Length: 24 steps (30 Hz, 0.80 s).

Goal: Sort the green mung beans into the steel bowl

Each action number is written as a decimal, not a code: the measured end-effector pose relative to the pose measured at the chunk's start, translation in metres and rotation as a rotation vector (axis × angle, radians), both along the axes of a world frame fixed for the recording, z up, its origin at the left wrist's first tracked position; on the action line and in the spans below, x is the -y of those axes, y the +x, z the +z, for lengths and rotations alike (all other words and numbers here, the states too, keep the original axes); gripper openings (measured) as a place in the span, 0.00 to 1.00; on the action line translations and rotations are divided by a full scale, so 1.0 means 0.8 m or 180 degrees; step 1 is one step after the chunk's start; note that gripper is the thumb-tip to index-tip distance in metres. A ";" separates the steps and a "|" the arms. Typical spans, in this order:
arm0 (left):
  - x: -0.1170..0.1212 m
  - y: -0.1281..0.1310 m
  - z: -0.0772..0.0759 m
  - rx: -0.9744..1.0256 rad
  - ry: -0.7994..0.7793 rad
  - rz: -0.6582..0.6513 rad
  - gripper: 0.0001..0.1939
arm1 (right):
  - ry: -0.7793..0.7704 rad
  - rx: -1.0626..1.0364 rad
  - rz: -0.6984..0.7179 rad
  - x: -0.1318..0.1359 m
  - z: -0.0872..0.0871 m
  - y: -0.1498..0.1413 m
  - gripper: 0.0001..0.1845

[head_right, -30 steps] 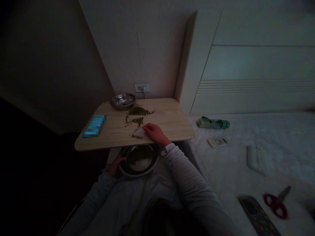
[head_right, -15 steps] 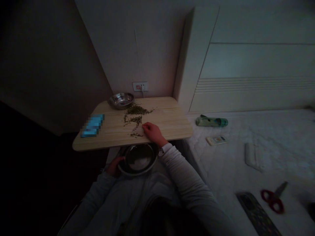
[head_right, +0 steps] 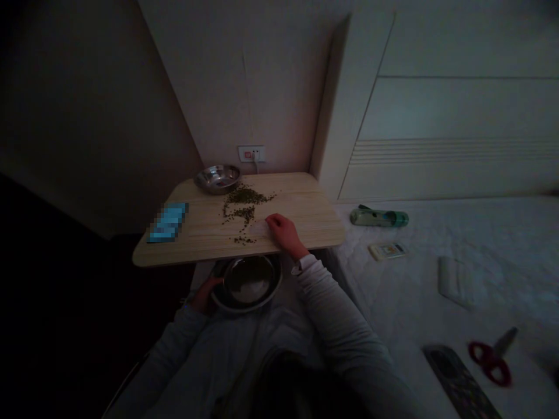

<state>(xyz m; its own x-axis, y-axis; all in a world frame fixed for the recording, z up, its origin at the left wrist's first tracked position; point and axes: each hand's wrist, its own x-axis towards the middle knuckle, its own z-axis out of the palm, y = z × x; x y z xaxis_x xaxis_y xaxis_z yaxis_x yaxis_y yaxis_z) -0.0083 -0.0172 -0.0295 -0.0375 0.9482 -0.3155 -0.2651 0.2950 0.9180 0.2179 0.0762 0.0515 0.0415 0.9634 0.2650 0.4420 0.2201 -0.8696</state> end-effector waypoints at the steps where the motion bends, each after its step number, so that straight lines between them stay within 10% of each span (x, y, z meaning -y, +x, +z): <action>1: 0.000 -0.001 -0.001 -0.0034 0.0022 -0.0001 0.03 | -0.0015 0.0003 0.0035 -0.001 -0.001 0.005 0.12; 24: 0.008 0.008 0.027 0.0053 0.0009 0.0072 0.04 | -0.0067 0.0432 0.0324 0.005 -0.005 0.018 0.11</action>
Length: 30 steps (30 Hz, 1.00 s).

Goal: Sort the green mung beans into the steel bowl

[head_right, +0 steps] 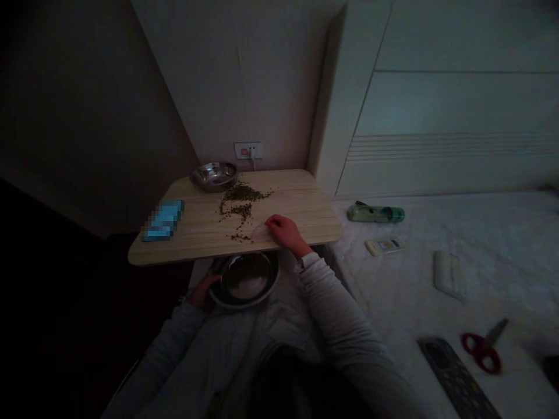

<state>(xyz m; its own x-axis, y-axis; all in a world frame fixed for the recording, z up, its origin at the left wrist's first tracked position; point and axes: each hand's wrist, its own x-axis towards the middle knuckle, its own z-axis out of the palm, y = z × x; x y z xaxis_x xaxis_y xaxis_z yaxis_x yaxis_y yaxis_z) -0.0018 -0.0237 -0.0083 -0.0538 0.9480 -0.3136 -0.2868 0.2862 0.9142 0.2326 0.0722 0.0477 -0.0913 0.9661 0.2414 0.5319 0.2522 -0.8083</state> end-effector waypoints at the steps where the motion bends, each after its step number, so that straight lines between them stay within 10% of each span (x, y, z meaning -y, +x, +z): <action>1: 0.000 0.000 0.001 -0.0001 0.0061 -0.0001 0.05 | -0.0012 -0.0003 0.0020 0.001 0.001 0.000 0.11; 22: -0.001 0.009 0.011 0.0227 -0.0250 -0.0064 0.03 | -0.0413 -0.0192 0.0779 0.007 0.003 0.002 0.11; 30: 0.001 -0.001 0.001 -0.0081 0.0120 0.0035 0.07 | -0.0106 -0.0456 0.0032 0.002 0.002 0.001 0.12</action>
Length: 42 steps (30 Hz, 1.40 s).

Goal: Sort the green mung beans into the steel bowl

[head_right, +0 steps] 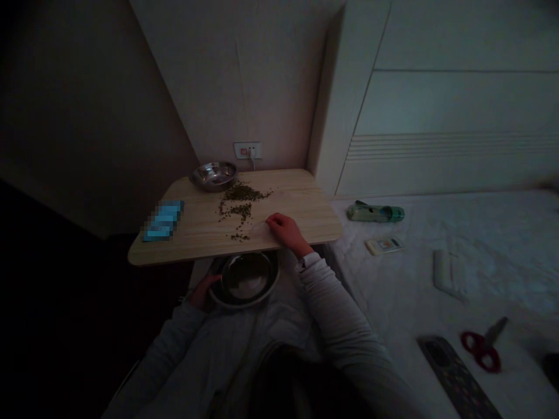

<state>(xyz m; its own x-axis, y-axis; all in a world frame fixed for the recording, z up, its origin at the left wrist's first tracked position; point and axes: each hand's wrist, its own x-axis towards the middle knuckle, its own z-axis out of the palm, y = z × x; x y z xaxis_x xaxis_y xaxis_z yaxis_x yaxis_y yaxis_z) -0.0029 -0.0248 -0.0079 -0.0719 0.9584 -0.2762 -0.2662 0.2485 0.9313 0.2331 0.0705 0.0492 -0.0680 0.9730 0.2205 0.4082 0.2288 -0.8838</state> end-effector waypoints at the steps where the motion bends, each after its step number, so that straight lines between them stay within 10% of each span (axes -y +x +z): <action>1: 0.000 0.001 0.000 0.0017 -0.0010 -0.0014 0.06 | 0.0032 0.0031 -0.0025 0.000 -0.001 0.000 0.12; 14: -0.006 0.005 -0.005 0.0258 -0.0309 -0.0075 0.04 | -0.0049 0.0388 0.0476 -0.001 -0.001 -0.007 0.12; 26: -0.006 0.008 0.003 0.0422 -0.0448 -0.0069 0.05 | 0.0222 0.0676 -0.0228 0.000 0.000 -0.009 0.08; 42: -0.012 -0.012 -0.040 0.0037 -0.0119 -0.0077 0.03 | 0.0115 0.1170 -0.0471 -0.010 0.002 -0.020 0.11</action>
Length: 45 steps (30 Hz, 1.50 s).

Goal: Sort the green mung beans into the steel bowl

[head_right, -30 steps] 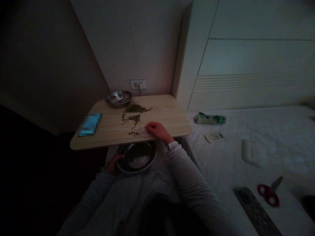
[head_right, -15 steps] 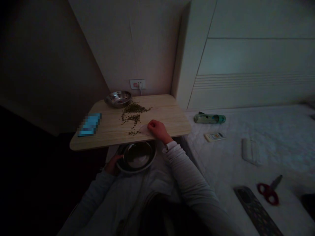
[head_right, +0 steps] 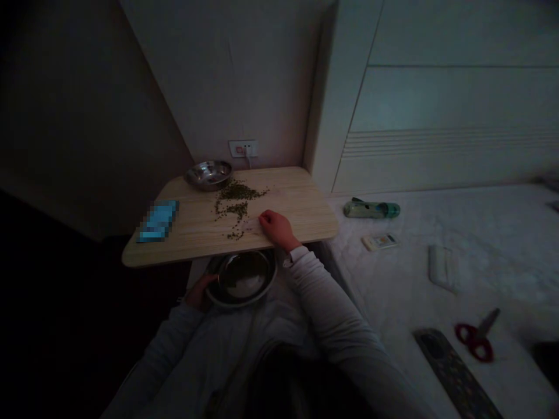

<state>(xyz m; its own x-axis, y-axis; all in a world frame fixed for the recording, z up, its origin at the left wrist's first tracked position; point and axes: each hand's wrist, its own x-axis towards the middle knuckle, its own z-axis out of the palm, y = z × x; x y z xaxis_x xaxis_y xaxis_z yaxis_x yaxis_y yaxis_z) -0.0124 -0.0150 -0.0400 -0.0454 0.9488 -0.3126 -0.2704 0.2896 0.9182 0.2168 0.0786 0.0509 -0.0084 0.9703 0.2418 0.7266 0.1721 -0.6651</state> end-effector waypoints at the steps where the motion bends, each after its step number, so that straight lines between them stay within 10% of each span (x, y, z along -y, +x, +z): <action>1: 0.001 0.001 0.001 0.0003 0.0009 0.0005 0.03 | -0.0028 0.0032 0.0005 0.000 0.001 -0.001 0.11; 23: 0.005 0.023 0.040 0.0272 -0.0318 0.0040 0.05 | -0.0046 -0.0406 0.0520 0.006 0.001 0.005 0.13; 45: 0.002 0.008 0.016 0.0055 0.0086 0.0034 0.04 | -0.0033 -0.0773 0.0309 0.007 -0.003 0.008 0.10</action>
<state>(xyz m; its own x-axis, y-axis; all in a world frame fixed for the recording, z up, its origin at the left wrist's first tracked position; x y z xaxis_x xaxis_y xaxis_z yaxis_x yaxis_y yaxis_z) -0.0056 -0.0167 -0.0271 -0.0504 0.9564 -0.2877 -0.2892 0.2618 0.9208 0.2234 0.0727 0.0486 -0.0446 0.9702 0.2383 0.5259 0.2256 -0.8201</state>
